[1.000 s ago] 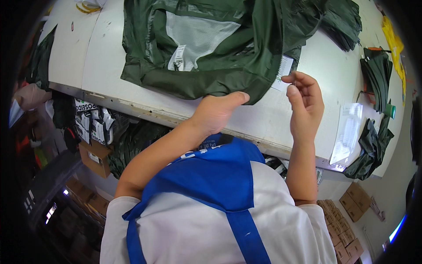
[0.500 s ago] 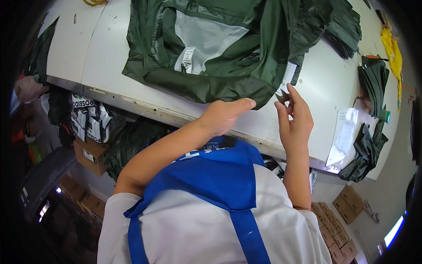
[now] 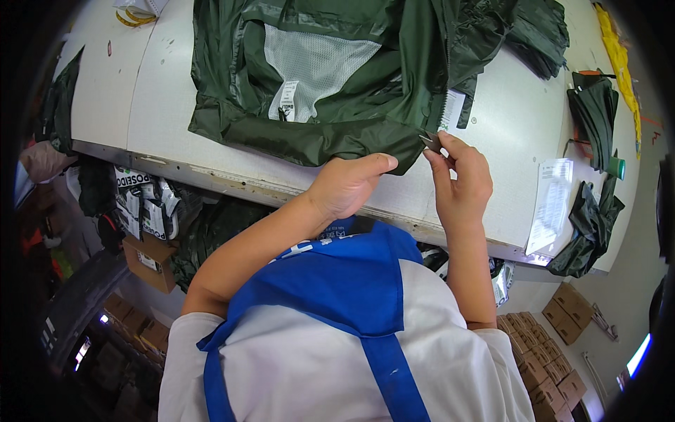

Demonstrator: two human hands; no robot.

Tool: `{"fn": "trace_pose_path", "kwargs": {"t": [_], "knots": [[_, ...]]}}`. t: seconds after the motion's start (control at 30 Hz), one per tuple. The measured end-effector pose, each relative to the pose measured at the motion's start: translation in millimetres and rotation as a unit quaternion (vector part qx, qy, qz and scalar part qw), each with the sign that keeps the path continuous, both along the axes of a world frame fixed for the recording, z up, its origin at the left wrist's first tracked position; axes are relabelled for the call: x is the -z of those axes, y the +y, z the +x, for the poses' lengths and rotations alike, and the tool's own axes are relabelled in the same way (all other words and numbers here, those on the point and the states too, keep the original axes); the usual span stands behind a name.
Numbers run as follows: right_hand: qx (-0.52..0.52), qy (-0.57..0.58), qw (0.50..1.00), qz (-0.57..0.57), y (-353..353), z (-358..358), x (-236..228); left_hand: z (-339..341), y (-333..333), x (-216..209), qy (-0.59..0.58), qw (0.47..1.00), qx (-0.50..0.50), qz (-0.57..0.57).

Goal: The person labels a stack of folded green jackets with a marker, writing on the attached tags. They then unfold one jacket to inspect the interior and tags before refolding it.

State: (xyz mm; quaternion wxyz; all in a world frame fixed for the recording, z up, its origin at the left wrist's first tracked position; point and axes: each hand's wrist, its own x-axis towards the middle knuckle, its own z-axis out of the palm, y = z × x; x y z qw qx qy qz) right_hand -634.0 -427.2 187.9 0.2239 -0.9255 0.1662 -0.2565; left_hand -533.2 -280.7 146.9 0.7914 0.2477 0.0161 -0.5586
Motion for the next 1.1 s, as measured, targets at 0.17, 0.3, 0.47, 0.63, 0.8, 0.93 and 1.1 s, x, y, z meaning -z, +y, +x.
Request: {"fn": "trace_pose_path", "kwargs": {"t": [0.17, 0.3, 0.47, 0.63, 0.8, 0.93, 1.1], "knots": [[-0.009, -0.014, 0.997, 0.076, -6.7, -4.9, 13.1, -1.3, -0.9, 3.9, 0.003, 1.000, 0.002, 0.004], [0.089, -0.157, 0.819, 0.545, -1.9, 3.5, 6.8, -1.4, 3.2, 13.9, -0.011, 0.997, 0.055, 0.046], [0.123, -0.087, 0.749, 0.646, 7.0, 13.2, 12.0, 1.8, 21.7, 10.4, -0.067, 0.986, 0.131, 0.073], [0.129, -0.103, 0.716, 0.679, -12.2, -13.4, 12.0, 59.6, 137.8, 56.0, 0.133, 0.979, -0.130, 0.085], [0.154, -0.051, 0.710, 0.686, -14.8, -17.1, 15.6, 134.3, 155.4, 71.5, 0.043, 0.911, -0.345, 0.222], [0.220, 0.085, 0.817, 0.526, -32.4, -30.6, 35.7, 164.0, 148.5, 36.3, -0.015, 0.893, -0.395, 0.216], [0.246, 0.105, 0.962, 0.051, -30.7, -18.2, 43.9, 142.8, 164.8, -5.9, -0.185, 0.922, -0.333, 0.064]]}}
